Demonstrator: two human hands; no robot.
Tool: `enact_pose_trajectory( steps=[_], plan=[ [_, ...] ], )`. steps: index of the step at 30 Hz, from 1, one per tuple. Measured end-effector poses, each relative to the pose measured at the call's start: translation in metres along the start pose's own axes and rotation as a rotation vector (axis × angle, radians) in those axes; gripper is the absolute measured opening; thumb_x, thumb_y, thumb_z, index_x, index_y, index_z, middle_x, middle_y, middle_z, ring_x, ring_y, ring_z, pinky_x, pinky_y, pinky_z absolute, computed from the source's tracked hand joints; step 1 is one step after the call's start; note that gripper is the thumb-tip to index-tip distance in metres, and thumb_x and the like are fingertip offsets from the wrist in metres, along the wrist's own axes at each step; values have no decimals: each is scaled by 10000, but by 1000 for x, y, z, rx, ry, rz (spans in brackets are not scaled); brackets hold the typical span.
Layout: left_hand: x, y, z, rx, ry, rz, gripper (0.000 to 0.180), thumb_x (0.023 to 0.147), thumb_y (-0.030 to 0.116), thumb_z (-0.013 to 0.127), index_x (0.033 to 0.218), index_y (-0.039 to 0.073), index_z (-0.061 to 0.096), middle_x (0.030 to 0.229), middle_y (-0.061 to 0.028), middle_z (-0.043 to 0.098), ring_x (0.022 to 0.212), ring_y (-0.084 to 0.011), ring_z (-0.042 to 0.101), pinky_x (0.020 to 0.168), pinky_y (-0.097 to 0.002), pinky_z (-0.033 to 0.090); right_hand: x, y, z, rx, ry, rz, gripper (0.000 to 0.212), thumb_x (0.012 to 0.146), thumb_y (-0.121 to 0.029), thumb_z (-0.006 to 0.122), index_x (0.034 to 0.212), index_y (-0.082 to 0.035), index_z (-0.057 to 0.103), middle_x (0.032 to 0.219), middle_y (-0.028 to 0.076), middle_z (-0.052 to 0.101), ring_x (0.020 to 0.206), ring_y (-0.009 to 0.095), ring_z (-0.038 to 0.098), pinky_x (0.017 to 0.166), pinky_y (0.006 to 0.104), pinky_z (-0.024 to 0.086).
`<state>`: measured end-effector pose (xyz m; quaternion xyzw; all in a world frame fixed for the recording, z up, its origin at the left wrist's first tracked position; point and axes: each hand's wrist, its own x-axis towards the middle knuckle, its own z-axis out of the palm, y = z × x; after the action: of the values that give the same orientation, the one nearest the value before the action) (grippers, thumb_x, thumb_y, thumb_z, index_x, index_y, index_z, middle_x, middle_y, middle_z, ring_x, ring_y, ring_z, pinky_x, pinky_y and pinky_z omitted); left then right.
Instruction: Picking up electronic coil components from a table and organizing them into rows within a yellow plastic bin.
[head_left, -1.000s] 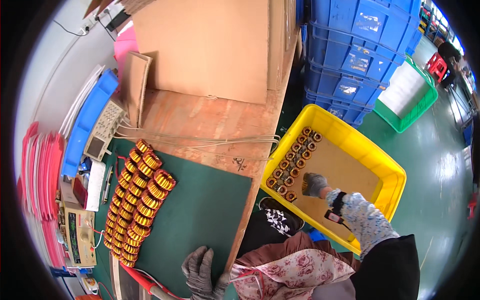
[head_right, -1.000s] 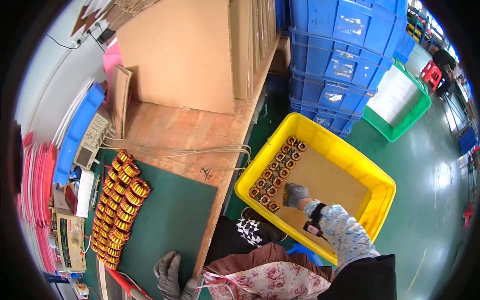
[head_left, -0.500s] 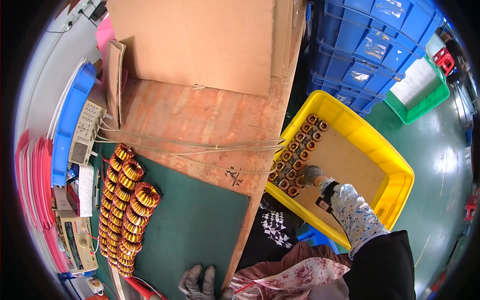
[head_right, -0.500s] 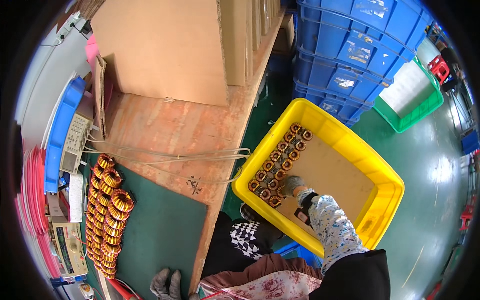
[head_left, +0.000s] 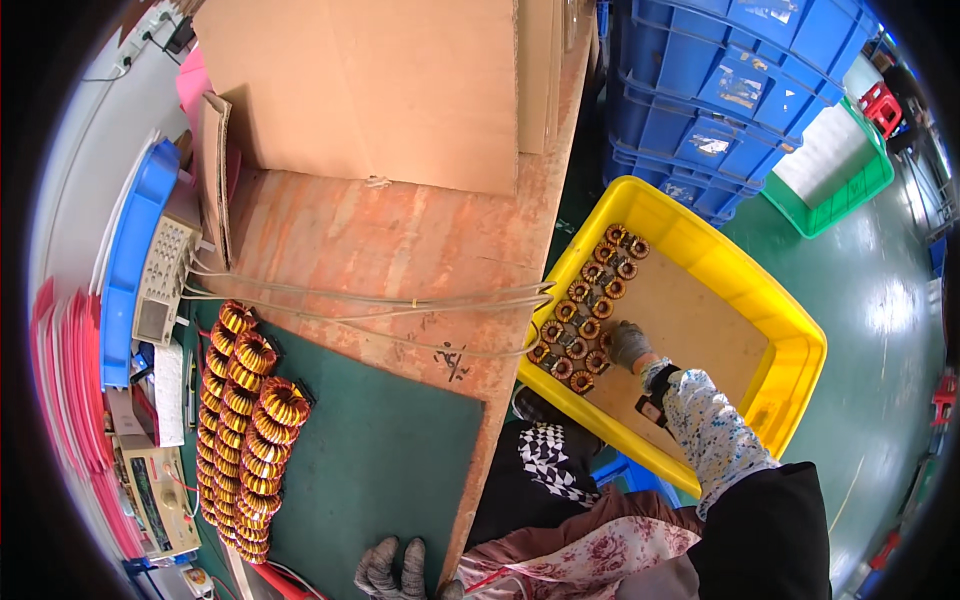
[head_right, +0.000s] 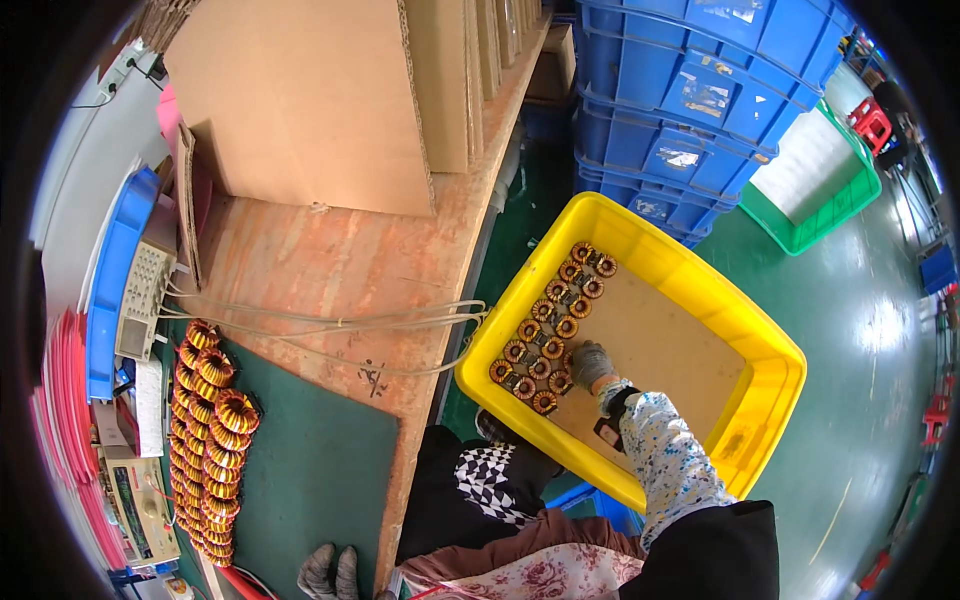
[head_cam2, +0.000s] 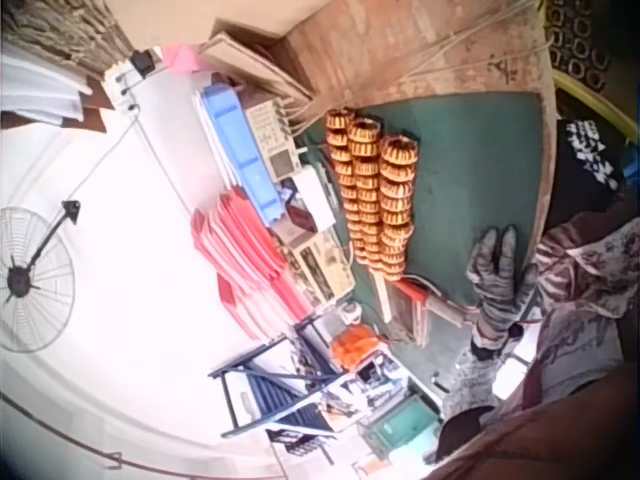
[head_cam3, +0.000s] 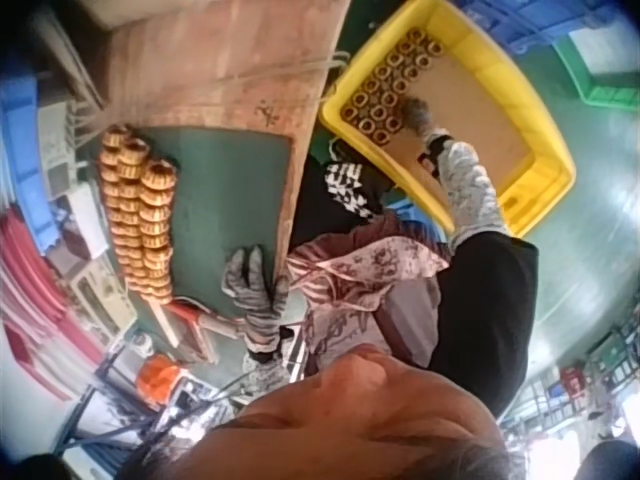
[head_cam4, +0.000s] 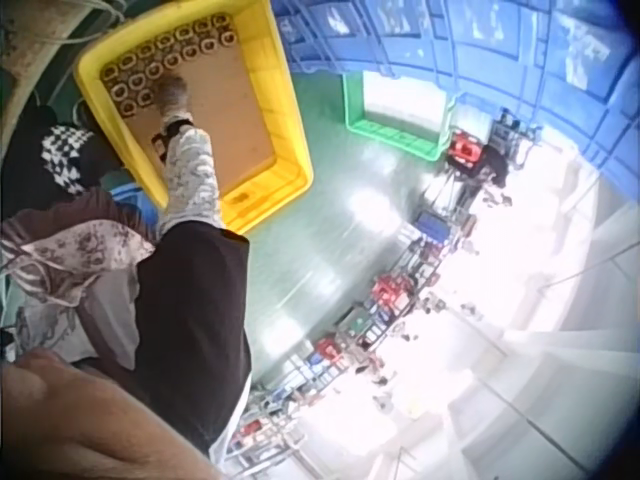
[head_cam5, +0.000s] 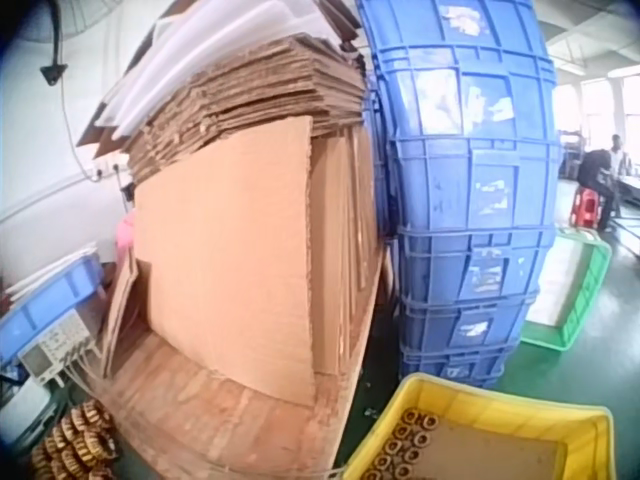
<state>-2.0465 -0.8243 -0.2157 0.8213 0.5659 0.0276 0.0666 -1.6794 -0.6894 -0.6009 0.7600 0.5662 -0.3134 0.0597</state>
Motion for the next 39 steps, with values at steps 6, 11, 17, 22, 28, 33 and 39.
enact_pose_trajectory(
  steps=[6, 11, 17, 22, 28, 33, 39],
  plan=[
    [0, 0, -2, -10, -6, -14, 575, 816, 464, 515, 1222, 59, 488, 1233, -169, 406, 1080, -359, 384, 911, -477, 315, 8, -1, -19, 127, 205, 124, 512, 718, -202, 642, 1165, -31, 462, 1170, 201, 471, 1083, 357, 460, 929, 400, 389],
    [3, 2, -2, -24, 1, -17, 561, 817, 451, 523, 1212, 53, 494, 1226, -170, 410, 1075, -364, 386, 906, -477, 322, 11, 13, -7, 204, 248, -11, 559, 690, -102, 643, 1198, -54, 415, 1221, 202, 410, 1124, 356, 420, 936, 418, 382],
    [5, 2, -5, 6, -9, -13, 551, 815, 438, 536, 1207, 53, 498, 1219, -166, 417, 1060, -364, 395, 904, -476, 329, 13, 8, -8, 340, 232, 271, 610, 629, -92, 685, 1193, -80, 453, 1204, 184, 434, 1115, 363, 432, 929, 415, 396],
    [2, 2, -4, 4, -8, -15, 545, 816, 427, 538, 1216, 59, 492, 1229, -163, 410, 1062, -363, 394, 900, -476, 333, 10, 18, -3, 331, 294, 122, 538, 633, 8, 640, 1151, -60, 510, 1194, 183, 469, 1080, 357, 474, 894, 371, 424],
    [2, 1, -5, 8, -17, 3, 550, 825, 442, 515, 1225, 66, 485, 1228, -169, 409, 1060, -367, 394, 899, -480, 327, 19, 54, 45, 700, 510, 196, 491, 674, -135, 692, 1124, -39, 521, 1183, 154, 504, 1031, 284, 524, 856, 356, 444],
    [-1, 2, -7, 3, -2, 17, 558, 826, 456, 504, 1225, 66, 485, 1227, -171, 410, 1057, -371, 396, 899, -480, 324, 25, 59, 101, 1009, -101, 412, 434, 798, -284, 587, 1133, -18, 513, 1191, 114, 518, 1038, 194, 529, 830, 304, 425],
    [-3, 0, -5, 8, 0, 8, 558, 818, 451, 516, 1231, 76, 483, 1231, -167, 411, 1061, -368, 399, 898, -478, 325, 8, 34, 89, 880, 57, 403, 325, 820, -286, 565, 930, 17, 609, 839, 130, 633, 742, 250, 607, 630, 349, 463]
  ],
)
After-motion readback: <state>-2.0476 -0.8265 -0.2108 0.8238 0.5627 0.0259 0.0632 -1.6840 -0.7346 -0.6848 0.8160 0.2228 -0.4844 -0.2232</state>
